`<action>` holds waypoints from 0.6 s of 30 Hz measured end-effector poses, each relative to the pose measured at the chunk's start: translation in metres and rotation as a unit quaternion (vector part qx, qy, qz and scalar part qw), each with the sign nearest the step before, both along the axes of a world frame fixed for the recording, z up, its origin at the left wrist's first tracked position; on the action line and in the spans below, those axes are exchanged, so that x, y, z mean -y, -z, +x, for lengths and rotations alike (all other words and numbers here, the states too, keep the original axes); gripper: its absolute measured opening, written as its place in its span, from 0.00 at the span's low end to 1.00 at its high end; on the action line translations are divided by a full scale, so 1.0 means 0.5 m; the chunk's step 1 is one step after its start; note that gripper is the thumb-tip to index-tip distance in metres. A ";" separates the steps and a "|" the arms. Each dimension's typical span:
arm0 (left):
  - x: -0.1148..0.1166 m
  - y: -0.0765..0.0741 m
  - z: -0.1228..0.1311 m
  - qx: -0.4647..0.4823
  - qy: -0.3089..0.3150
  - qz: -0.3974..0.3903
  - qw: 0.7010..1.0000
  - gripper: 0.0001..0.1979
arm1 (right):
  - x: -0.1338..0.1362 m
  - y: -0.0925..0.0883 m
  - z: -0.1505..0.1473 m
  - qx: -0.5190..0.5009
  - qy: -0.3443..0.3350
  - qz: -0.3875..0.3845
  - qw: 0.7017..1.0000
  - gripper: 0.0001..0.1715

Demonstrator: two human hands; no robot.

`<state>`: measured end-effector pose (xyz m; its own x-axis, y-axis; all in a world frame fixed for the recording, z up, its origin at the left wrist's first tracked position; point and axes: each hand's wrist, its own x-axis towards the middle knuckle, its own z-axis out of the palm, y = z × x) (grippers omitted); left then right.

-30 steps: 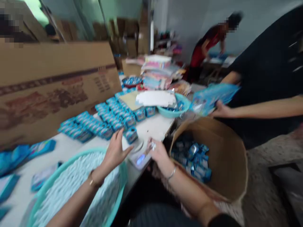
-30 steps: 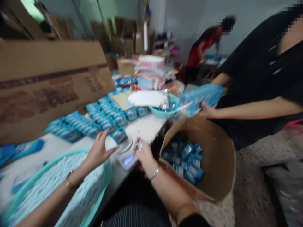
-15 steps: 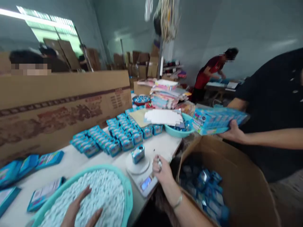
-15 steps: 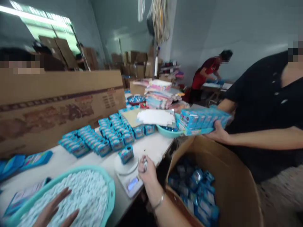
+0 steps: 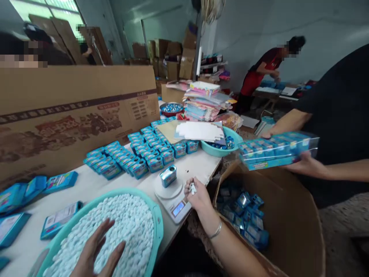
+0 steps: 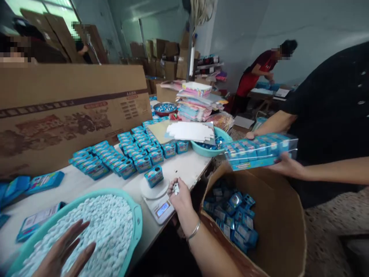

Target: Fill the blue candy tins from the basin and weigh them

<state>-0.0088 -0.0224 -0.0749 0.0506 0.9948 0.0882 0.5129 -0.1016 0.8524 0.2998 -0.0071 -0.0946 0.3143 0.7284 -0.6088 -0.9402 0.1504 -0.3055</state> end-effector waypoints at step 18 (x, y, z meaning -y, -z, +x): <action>-0.072 -0.058 0.095 -0.078 0.130 0.069 0.986 0.30 | -0.102 -0.074 0.101 0.122 -0.052 0.081 0.988 0.11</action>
